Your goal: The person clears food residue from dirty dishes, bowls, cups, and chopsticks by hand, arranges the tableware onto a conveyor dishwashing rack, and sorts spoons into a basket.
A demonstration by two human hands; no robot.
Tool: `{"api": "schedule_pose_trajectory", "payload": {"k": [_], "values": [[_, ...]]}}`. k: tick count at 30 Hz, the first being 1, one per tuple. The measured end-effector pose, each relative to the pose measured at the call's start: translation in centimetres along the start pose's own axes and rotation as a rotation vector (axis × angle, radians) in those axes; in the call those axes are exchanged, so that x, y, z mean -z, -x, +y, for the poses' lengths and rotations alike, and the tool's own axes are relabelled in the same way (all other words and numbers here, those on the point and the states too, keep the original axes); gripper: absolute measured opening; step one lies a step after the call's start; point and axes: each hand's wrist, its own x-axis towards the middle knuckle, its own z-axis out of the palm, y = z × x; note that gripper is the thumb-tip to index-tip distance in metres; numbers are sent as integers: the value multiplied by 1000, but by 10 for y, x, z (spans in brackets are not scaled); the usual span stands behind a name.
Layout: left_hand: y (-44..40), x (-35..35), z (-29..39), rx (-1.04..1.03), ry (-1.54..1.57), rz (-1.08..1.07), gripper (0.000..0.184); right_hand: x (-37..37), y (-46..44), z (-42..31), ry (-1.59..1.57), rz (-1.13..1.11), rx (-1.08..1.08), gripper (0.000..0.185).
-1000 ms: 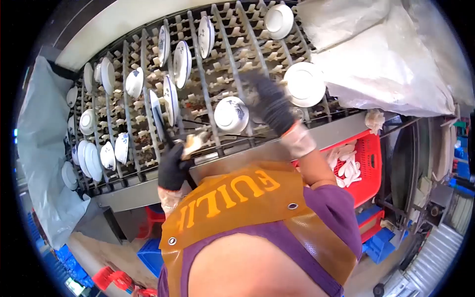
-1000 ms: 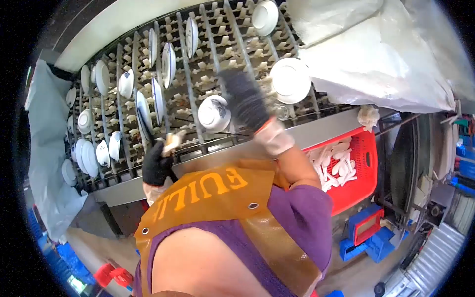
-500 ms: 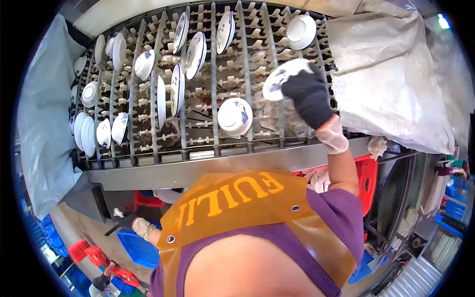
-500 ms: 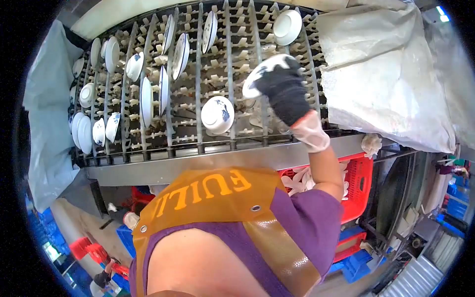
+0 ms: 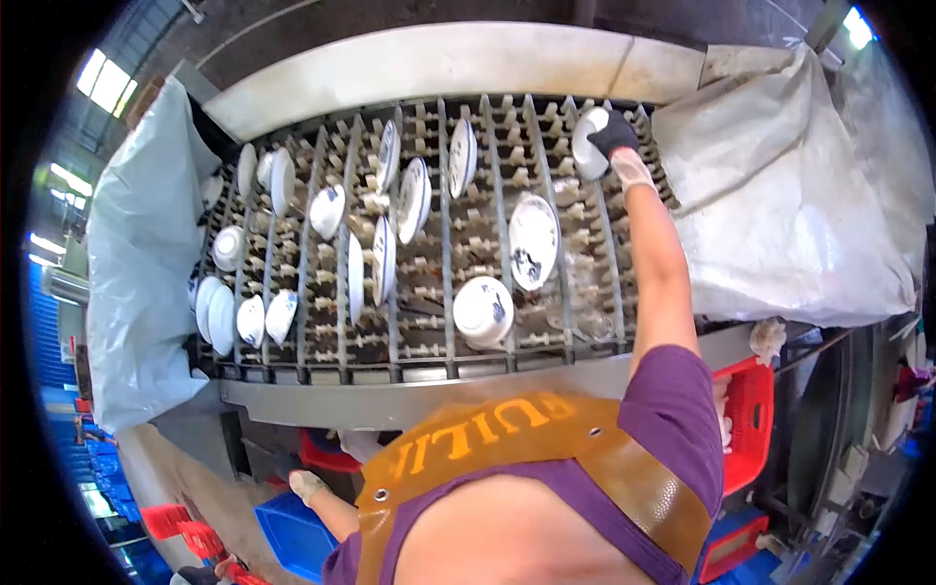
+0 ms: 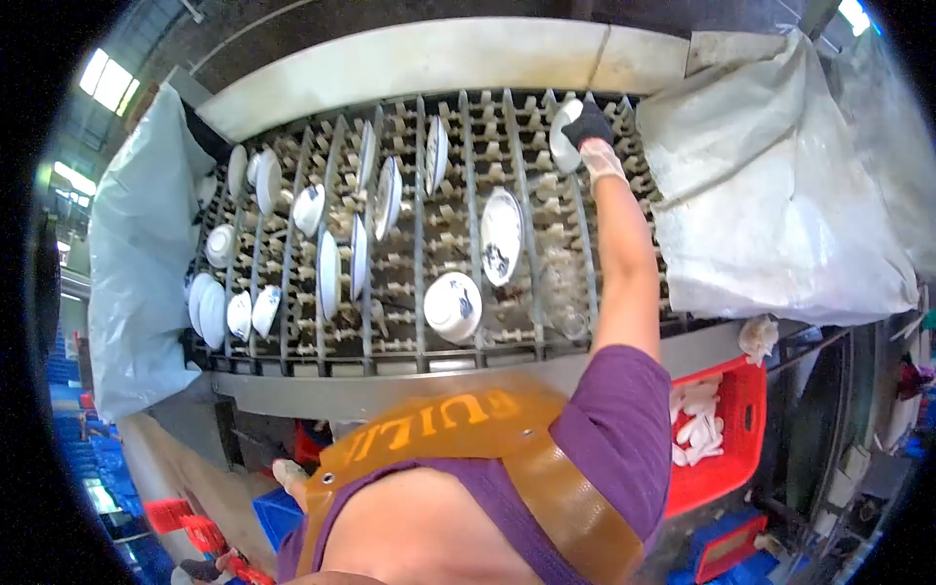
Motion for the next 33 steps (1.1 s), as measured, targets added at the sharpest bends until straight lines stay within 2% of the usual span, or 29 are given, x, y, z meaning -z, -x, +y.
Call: {"api": "schedule_pose_trajectory", "payload": {"k": [2, 4, 6, 7, 8, 9, 11, 12, 13, 14, 16, 17, 18, 20, 21, 22, 24, 25, 26, 28, 30, 32, 33], "values": [[15, 12, 4, -28, -31, 27, 28, 13, 3, -29, -100, 62, 99, 51], [34, 39, 24, -141, -86, 141, 28, 48, 19, -84, -97, -1, 276, 34], [40, 89, 80, -434, -116, 493, 28, 61, 30, -111, 22, 2, 644, 21], [38, 109, 113, -523, -70, 614, 28, 37, 31, -113, 230, -11, 704, 15], [21, 102, 127, -180, 517, 342, 31, 16, 28, -116, 440, -16, 767, 11], [12, 94, 138, -294, 603, 372, 34, 27, 42, -128, 708, 69, 930, 11], [0, 72, 151, -403, 696, 408, 37, 9, 48, -119, 369, -21, 1014, 8], [-4, 60, 155, -274, 904, 153, 37, 5, 56, -116, 244, -39, 1055, 8], [-7, 55, 161, -144, 1097, -111, 37, 7, 65, -117, 162, -100, 953, 14], [5, 75, 168, -151, 1098, -112, 37, 9, 71, -115, 162, -97, 947, 14], [47, 135, 181, -48, 1908, -888, 32, 19, 83, -111, -106, 91, 857, 19], [53, 137, 182, -44, 2146, -1137, 29, 25, 89, -110, -153, 102, 771, 23], [61, 135, 183, -52, 2138, -1161, 29, 32, 98, -105, -240, 169, 703, 24], [76, 124, 192, 159, 2276, -1305, 30, 45, 125, -92, -375, 95, 515, 25], [81, 106, 196, 73, 2314, -1403, 30, 55, 141, -87, -364, 19, 454, 25], [106, 123, 214, 162, 2403, -1453, 31, 59, 158, -81, -374, 114, 482, 24], [131, 115, 234, 221, 2321, -1544, 32, 77, 193, -85, -521, 122, 393, 21], [142, 114, 244, 337, 2308, -1707, 33, 84, 209, -89, -588, 121, 366, 20], [164, 125, 254, 353, 2272, -1578, 31, 92, 223, -93, -661, 117, 346, 20], [181, 121, 277, 250, 2235, -1794, 31, 110, 239, -99, -596, 73, 419, 22], [198, 133, 296, 250, 2194, -1823, 32, 106, 247, -85, -529, 44, 436, 20], [201, 137, 300, 222, 2161, -1845, 32, 96, 247, -62, -485, -147, 388, 19], [200, 133, 302, 195, 2152, -1903, 33, 100, 248, -51, -410, -235, 285, 19]]}}
